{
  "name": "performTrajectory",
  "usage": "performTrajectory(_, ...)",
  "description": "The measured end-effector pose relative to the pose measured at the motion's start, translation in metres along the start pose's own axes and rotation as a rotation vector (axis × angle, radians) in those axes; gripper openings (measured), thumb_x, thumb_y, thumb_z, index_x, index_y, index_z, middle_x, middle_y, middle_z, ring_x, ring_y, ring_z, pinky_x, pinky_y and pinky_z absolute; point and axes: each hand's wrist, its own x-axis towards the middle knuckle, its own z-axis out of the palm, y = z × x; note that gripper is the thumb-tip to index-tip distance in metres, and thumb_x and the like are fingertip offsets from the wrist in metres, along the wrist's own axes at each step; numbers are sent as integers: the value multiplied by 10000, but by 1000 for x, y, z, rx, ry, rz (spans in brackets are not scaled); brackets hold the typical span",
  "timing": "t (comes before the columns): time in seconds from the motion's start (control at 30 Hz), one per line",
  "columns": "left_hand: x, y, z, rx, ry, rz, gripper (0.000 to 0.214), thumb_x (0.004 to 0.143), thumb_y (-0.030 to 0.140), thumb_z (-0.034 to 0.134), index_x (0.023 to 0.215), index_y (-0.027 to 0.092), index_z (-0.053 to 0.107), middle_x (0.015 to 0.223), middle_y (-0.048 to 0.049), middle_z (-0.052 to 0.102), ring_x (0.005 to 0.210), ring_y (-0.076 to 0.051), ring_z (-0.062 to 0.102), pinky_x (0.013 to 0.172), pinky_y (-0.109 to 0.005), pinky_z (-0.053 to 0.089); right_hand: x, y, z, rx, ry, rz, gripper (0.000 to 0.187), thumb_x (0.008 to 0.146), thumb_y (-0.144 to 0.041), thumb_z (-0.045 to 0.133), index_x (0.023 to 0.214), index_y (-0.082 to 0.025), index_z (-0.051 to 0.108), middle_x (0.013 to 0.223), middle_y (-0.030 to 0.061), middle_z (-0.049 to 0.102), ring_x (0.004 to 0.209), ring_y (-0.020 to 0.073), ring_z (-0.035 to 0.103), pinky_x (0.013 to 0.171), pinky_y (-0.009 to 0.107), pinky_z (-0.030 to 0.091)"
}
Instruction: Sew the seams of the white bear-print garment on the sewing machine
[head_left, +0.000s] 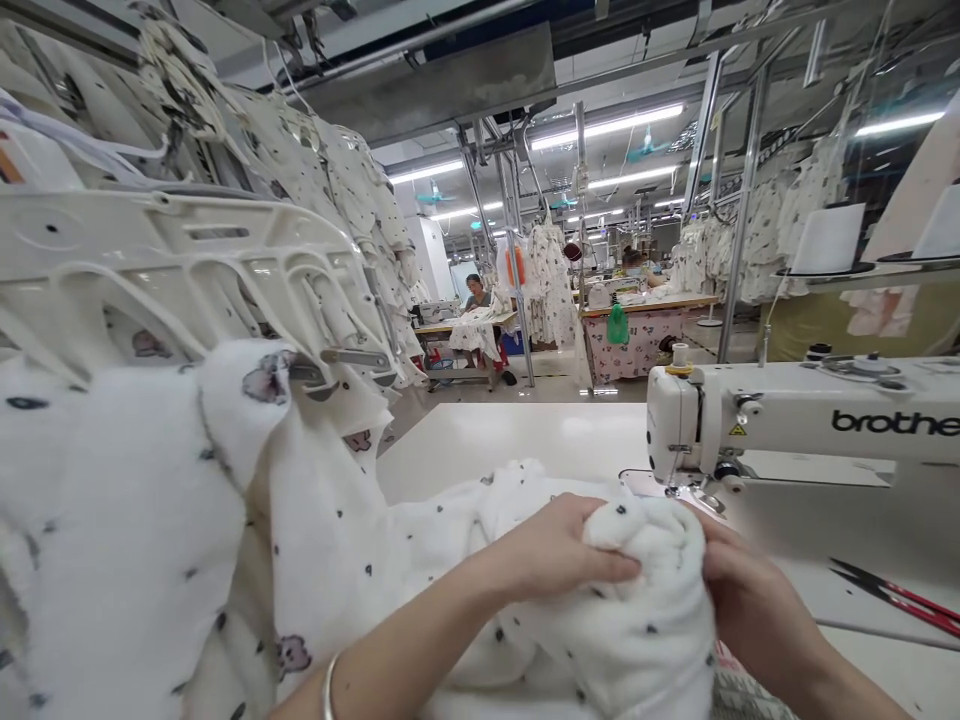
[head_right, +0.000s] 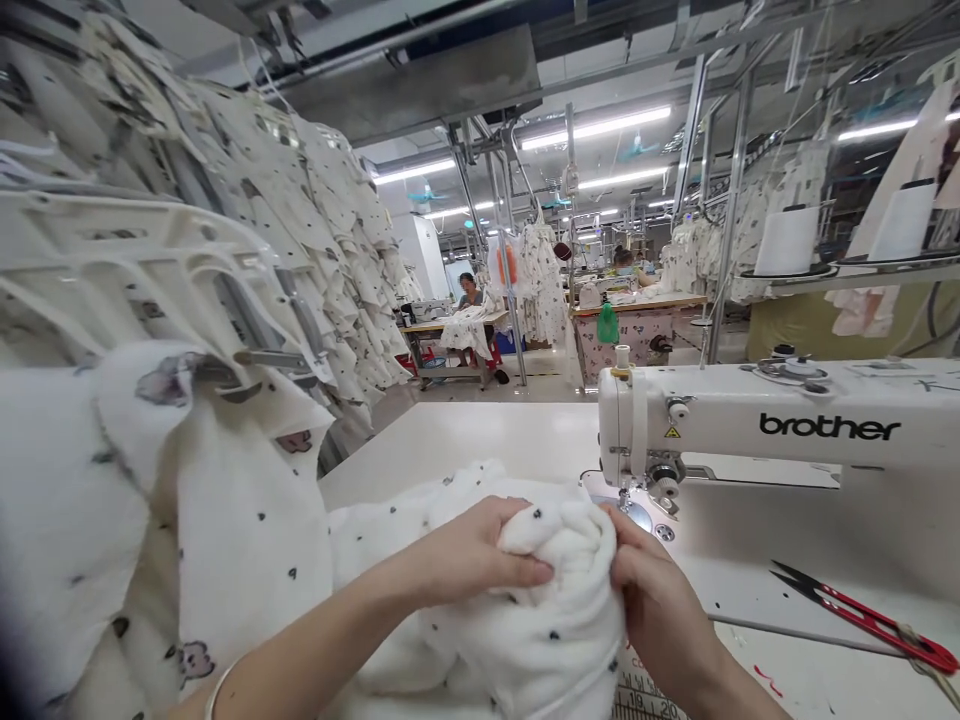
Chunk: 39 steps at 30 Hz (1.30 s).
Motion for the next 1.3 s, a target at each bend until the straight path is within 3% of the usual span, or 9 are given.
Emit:
performTrajectory(0.13,6,2,8,-2,109,174,224,715,240,559,918,144,548,903,-29,563,856,-173,503,751,-247,376,2,-11,12,-201,34,10,395,762,-425,498,1083,-196,494,920,78,590,776,227,558,632,330,463)
performTrajectory(0.27,9,7,9,80,327,176,65,737,220,516,753,162,492,728,26,497,719,-122,456,669,-208,347,2,-21,23,-483,100,53,345,702,-282,538,1031,-179,527,833,31,597,759,205,546,653,297,442)
performTrajectory(0.37,11,8,4,52,363,152,86,710,187,509,679,166,432,640,53,428,626,-95,391,598,-188,310,2,-20,21,-564,58,64,319,642,-176,465,948,-177,555,707,-8,559,654,168,508,563,249,401)
performTrajectory(0.53,16,2,0,-15,299,127,97,709,215,509,702,163,427,629,54,406,590,-83,358,545,-178,286,2,-18,14,-401,17,163,380,621,-169,515,999,-179,551,708,-17,551,622,147,504,541,232,386)
performTrajectory(0.77,20,-1,3,-130,206,82,116,700,226,495,752,157,419,653,42,424,584,-72,377,520,-170,295,-1,-23,1,-28,-227,204,451,668,-190,659,1100,-192,529,893,34,598,808,186,549,744,317,423)
performTrajectory(1.0,23,0,4,-106,226,93,119,683,226,501,739,155,424,666,34,438,615,-86,399,544,-186,305,-1,-22,-1,14,-168,210,456,672,-304,678,1084,-169,538,880,54,601,784,187,558,712,298,425)
performTrajectory(1.07,21,0,4,-65,256,101,131,681,227,523,719,158,419,666,34,431,630,-94,394,555,-193,298,-2,-21,3,-52,-74,189,478,669,-393,660,1074,-170,537,870,56,601,769,197,559,690,300,435)
performTrajectory(1.17,17,-1,6,175,393,181,158,649,150,544,718,169,403,701,33,428,662,-105,387,583,-207,288,-7,-18,10,-362,87,54,464,662,-465,634,1022,-187,545,865,54,587,808,225,541,710,317,438)
performTrajectory(1.3,10,-10,10,572,600,490,217,609,9,445,669,176,321,720,19,392,652,-110,357,569,-224,253,-16,-18,8,-651,40,-256,417,758,-559,465,998,-229,554,902,55,554,767,201,522,691,291,440)
